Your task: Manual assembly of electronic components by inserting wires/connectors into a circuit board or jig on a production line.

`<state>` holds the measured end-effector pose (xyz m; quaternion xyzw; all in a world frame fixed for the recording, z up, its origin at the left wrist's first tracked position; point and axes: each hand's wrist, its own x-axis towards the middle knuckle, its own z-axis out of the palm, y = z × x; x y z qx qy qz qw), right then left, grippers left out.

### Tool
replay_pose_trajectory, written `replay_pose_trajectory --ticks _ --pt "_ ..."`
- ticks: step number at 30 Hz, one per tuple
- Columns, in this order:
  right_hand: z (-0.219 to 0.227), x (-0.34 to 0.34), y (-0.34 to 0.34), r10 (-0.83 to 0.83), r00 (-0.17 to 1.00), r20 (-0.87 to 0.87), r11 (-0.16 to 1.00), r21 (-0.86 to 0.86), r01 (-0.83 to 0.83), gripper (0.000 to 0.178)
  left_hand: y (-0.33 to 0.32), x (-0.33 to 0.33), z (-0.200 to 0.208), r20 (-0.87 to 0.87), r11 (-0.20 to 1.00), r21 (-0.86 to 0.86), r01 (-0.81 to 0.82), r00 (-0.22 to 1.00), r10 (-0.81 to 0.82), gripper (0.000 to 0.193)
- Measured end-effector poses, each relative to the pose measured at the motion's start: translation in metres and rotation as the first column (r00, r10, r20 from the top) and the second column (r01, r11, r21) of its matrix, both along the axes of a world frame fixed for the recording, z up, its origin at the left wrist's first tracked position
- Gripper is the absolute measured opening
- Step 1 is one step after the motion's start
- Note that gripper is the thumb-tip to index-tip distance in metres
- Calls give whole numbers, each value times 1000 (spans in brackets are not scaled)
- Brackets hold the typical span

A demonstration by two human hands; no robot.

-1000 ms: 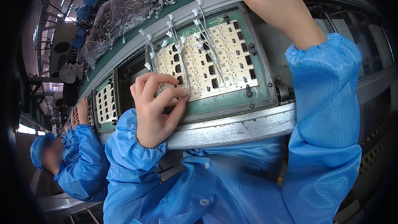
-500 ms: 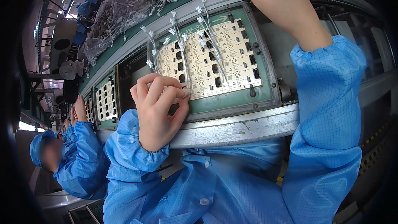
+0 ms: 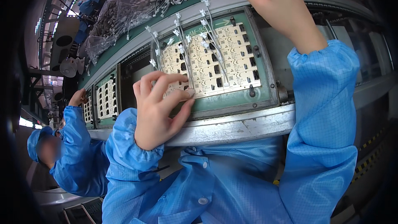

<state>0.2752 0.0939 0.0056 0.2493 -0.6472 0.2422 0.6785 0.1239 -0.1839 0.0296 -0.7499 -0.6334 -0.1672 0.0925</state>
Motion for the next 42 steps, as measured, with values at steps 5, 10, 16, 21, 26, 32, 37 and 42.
replay_pose_trajectory --ticks 5,10,16,21,26,32,37,42 --pt "17 28 -26 -586 358 727 670 187 718 13 0 -1 -3 0 1000 -13 5 1000 -5 18" --pt "12 19 -23 -594 371 714 696 225 682 17 21 -15 11 104 993 -118 21 995 -9 18" --pt "-13 -25 -30 -595 257 762 727 373 576 47 95 -7 -14 -17 926 162 -341 937 348 36" --pt "-6 -40 -17 -579 179 795 739 419 528 37 136 9 -30 13 844 171 -508 858 514 40" --pt "8 -16 -20 -532 235 814 748 321 581 18 136 16 -30 38 878 108 -466 885 465 21" --pt "17 -5 -34 -522 76 849 644 335 688 7 136 19 -38 20 922 157 -353 935 355 14" --pt "29 -4 -53 -589 -92 803 515 461 723 3 136 18 -35 -3 923 148 -355 933 359 11" --pt "29 -6 -59 -565 -242 789 470 549 692 4 137 16 -40 17 923 148 -354 935 356 12"
